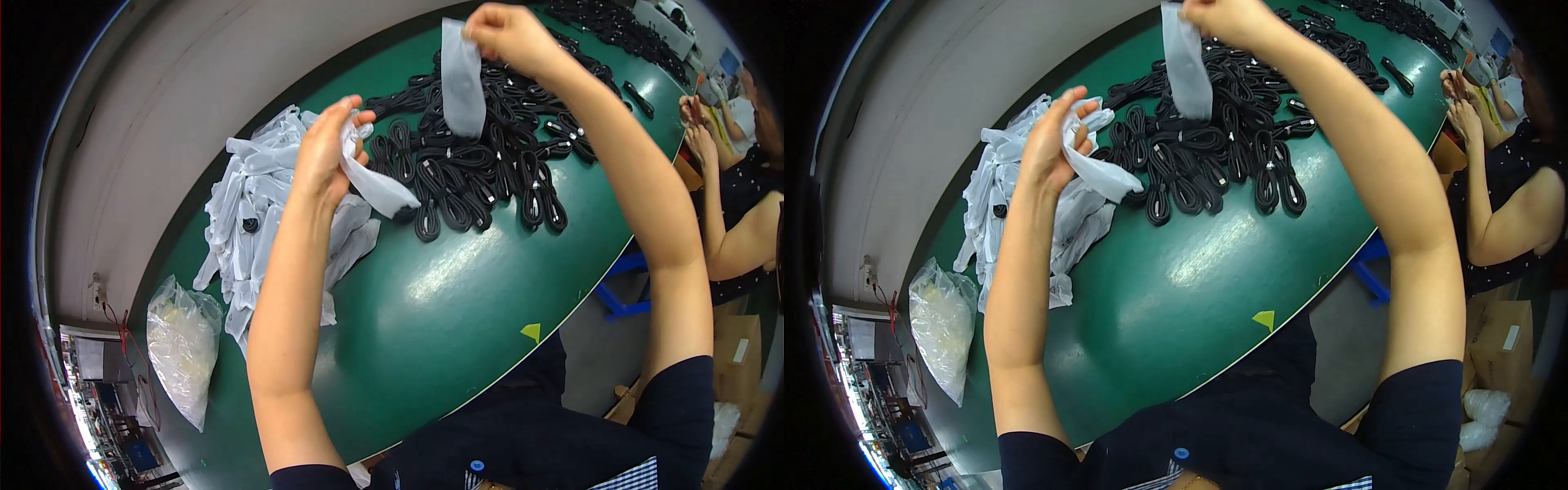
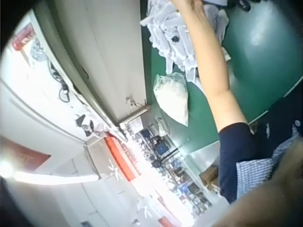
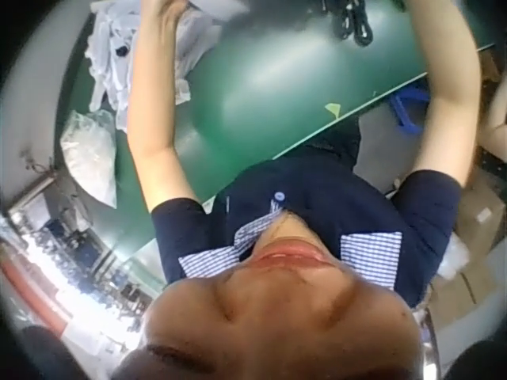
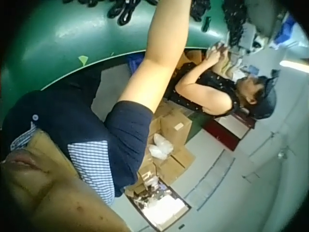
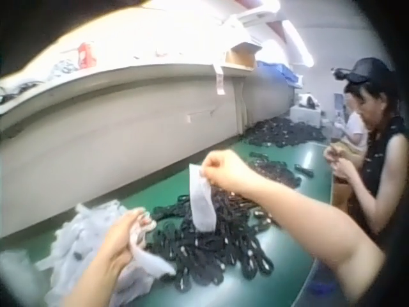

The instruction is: Unpacking bundled black cables from white protective sleeves and organizing them on a factory workbench.

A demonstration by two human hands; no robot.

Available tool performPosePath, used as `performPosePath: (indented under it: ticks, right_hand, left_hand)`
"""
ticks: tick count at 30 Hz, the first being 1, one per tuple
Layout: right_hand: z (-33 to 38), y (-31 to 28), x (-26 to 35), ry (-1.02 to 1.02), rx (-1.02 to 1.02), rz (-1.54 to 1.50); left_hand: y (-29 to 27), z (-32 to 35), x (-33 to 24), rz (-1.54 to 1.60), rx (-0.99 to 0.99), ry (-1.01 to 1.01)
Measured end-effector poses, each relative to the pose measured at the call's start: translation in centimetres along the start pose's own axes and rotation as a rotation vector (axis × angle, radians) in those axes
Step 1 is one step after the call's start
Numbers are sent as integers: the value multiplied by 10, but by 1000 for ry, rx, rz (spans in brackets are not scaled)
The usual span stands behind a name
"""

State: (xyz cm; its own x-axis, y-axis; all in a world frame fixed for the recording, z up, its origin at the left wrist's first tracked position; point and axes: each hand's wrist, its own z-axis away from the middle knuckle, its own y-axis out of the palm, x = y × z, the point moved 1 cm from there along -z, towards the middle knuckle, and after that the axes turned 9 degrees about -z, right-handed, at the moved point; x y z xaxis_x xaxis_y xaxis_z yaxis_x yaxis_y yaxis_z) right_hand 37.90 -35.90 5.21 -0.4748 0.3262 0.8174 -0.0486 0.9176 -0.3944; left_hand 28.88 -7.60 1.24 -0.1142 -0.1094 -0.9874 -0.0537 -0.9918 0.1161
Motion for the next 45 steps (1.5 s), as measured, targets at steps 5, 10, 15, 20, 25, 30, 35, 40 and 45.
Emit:
performPosePath:
  ticks: [5, 10, 15, 20, 25, 30, 35, 40, 45]
  right_hand:
    - [10, 34, 91, -64, -38, 132]
    - [52, 135, 127, 4, 264, -271]
    - [51, 165, 134, 5, 150, -311]
    - [41, 185, 125, -17, 323, -813]
    - [62, 205, 137, 38, 512, -646]
    - [103, 255, 78, -362, 567, 8]
    - [124, 259, 61, -513, 520, 238]
    - [97, 202, 41, -291, 282, -29]
    - [41, 106, -1, 18, -38, -286]
  left_hand:
    - [-9, 5, -31, -41, -68, 327]
    - [3, 9, -49, 192, -191, 457]
    - [-16, 36, -57, 194, -10, 442]
    - [-68, 54, -40, 290, 676, 542]
    - [-109, 127, -28, -859, 148, 130]
    - [-186, 145, -16, -1084, -167, 59]
    - [-187, 111, 11, -1048, -191, 92]
    - [-161, 81, 38, -1317, -156, 359]
    - [-150, 71, 42, -1797, -98, 378]
